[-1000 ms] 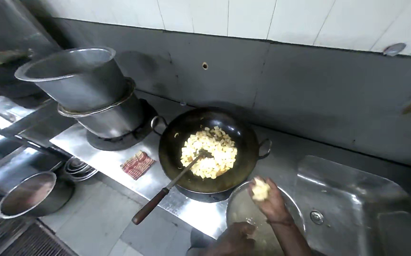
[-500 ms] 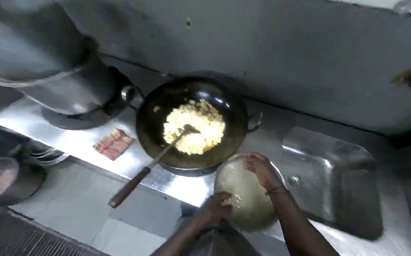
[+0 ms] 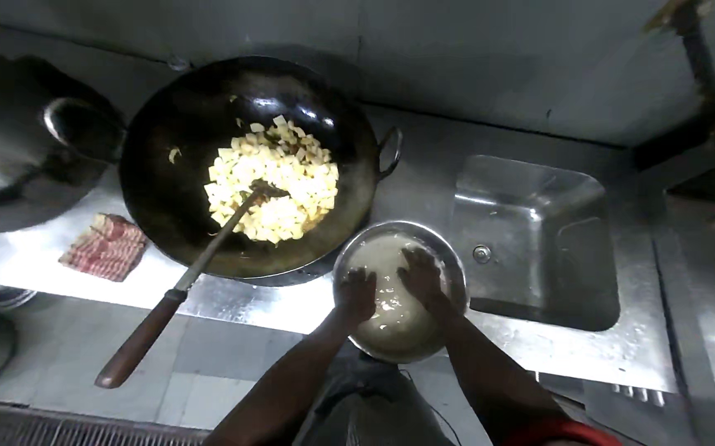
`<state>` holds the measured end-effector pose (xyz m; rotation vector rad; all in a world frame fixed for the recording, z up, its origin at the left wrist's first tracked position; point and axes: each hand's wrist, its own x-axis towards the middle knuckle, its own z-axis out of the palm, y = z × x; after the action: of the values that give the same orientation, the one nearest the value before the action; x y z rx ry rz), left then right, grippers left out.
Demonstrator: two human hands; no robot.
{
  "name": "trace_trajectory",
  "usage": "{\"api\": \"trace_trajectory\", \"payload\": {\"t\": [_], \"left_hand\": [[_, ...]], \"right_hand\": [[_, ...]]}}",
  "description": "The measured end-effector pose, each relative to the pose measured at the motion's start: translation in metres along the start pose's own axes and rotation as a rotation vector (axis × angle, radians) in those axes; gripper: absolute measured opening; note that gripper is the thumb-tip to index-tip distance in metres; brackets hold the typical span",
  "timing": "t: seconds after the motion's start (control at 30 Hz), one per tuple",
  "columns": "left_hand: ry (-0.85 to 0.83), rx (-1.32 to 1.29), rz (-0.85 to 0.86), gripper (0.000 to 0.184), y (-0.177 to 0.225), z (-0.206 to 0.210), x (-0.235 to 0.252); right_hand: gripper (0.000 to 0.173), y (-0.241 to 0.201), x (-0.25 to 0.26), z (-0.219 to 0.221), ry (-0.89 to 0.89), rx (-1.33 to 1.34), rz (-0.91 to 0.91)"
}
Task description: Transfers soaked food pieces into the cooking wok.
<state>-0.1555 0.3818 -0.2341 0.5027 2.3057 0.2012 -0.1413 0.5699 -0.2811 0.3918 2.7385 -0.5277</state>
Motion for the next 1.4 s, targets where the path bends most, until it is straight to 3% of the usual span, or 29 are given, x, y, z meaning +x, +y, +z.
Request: {"api": "trace_trajectory", "payload": {"t": [0.1,0.23,0.4,0.5,0.67,0.8,0.93,1.0,1.17,1.3,1.4], "left_hand": [[-0.031,0.059,0.006,0.085,0.000,0.005,0.009],[0.005,-0.021,0.095,0.077,-0.003,0.025,0.013],[-0.088,0.000,0.100,0.074,0.011,0.038,-0.001],[-0.109,0.010,0.100,0.063,0.021,0.042,-0.013],[-0.217,-0.121,0.076,0.054,0.026,0.038,-0.021],[-0.292,-0.331,-0.001,0.046,0.024,0.030,-0.019],[-0.316,-1.017,-0.189,0.037,0.023,0.038,-0.024],[-0.317,-1.242,-0.210,0.037,0.029,0.036,-0.029],[-0.325,-1.181,-0.088,0.035,0.048,0.006,-0.055],[-0.237,-1.143,0.031,0.044,0.044,-0.039,-0.092],[-0.108,-1.299,0.040,0.033,0.021,-0.048,-0.105]], "right_hand": [[0.046,-0.006,0.006,0.001,-0.074,-0.073,-0.068],[0.033,0.002,-0.007,0.006,-0.069,-0.138,-0.110],[0.038,0.006,-0.044,0.010,-0.097,-0.147,-0.031],[0.039,0.003,-0.063,0.014,-0.149,-0.159,0.043],[0.041,-0.011,-0.086,0.025,-0.269,-0.055,0.088],[0.037,-0.015,-0.088,0.036,-0.347,0.222,0.049],[0.038,-0.018,-0.096,0.031,-0.368,0.532,0.127],[0.034,-0.012,-0.096,0.035,-0.361,0.751,0.196],[0.042,-0.009,-0.098,0.031,-0.537,1.473,0.532],[0.039,-0.016,-0.100,0.014,-0.655,1.844,0.486],[0.039,-0.020,-0.097,0.000,-0.596,1.913,0.439]]}}
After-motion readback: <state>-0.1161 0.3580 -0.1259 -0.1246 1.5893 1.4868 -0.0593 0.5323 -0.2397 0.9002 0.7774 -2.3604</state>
